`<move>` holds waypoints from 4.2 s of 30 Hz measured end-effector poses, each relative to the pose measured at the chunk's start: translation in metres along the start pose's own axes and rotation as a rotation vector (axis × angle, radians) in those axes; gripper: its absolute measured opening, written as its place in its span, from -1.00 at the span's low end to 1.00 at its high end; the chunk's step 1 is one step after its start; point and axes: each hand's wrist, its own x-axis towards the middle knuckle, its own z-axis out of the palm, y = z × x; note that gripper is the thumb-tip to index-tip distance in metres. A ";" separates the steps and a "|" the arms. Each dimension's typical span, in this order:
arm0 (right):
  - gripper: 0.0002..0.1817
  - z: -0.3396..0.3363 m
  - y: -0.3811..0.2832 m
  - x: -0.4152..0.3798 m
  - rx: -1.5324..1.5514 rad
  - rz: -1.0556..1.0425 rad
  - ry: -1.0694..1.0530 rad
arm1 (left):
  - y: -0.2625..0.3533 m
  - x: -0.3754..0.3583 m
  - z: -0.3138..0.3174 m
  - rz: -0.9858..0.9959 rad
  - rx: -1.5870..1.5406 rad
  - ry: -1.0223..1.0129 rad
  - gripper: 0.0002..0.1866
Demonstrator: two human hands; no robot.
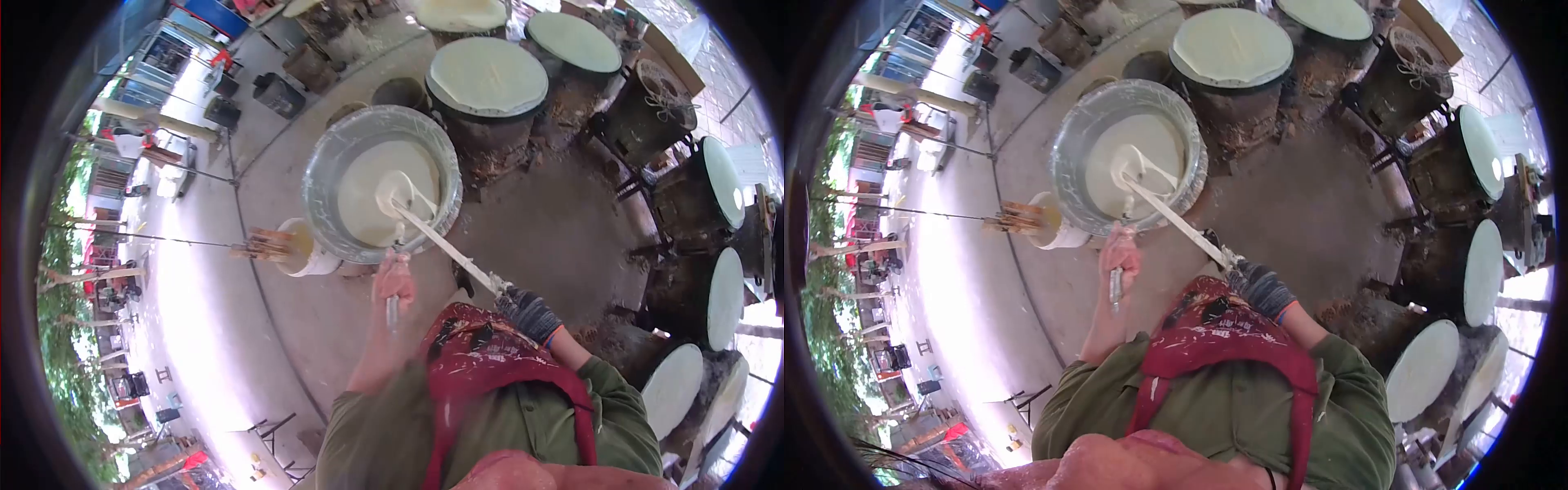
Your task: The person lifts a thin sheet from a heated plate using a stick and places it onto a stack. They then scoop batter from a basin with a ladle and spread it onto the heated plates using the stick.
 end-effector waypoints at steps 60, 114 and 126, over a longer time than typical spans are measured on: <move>-0.52 -0.028 0.022 -0.124 0.271 1.086 1.130 | -0.054 0.222 0.157 -0.896 0.475 -0.270 -0.63; -0.62 -0.244 0.332 -0.505 0.002 2.075 2.042 | -0.858 0.392 0.253 -2.004 1.318 -0.491 -0.67; -0.45 -0.293 0.101 -0.631 0.353 1.764 1.977 | -0.881 0.342 0.225 -2.092 1.069 -0.337 -0.66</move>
